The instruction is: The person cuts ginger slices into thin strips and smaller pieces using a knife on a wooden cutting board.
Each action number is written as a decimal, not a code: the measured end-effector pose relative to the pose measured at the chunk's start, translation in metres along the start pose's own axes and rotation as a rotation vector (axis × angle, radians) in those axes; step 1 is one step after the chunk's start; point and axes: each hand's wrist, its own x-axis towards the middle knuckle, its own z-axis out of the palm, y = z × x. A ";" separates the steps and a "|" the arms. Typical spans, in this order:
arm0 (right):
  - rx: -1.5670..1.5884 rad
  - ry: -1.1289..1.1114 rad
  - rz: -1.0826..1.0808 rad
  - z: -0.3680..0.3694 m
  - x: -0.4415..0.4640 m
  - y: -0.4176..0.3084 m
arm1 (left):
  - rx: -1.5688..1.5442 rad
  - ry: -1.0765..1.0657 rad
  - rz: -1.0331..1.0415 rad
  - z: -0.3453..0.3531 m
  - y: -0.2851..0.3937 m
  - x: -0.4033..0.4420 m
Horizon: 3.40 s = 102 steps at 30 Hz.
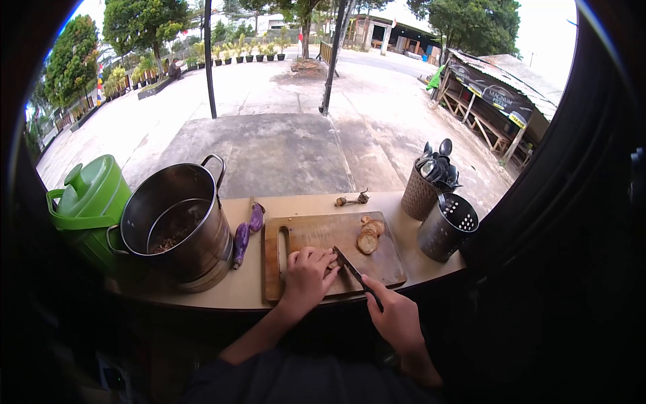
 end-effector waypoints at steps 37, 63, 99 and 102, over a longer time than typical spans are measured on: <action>-0.017 0.126 -0.017 0.010 -0.015 0.012 | -0.178 0.011 -0.030 -0.002 0.000 -0.002; -0.085 0.115 -0.030 0.024 -0.011 0.006 | -0.216 0.021 -0.039 -0.001 -0.003 -0.001; 0.017 -0.074 0.059 0.009 0.016 -0.016 | -0.135 0.038 -0.014 0.001 -0.005 -0.002; 0.038 -0.037 0.026 0.011 0.017 -0.013 | -0.129 0.038 -0.039 -0.001 -0.004 -0.002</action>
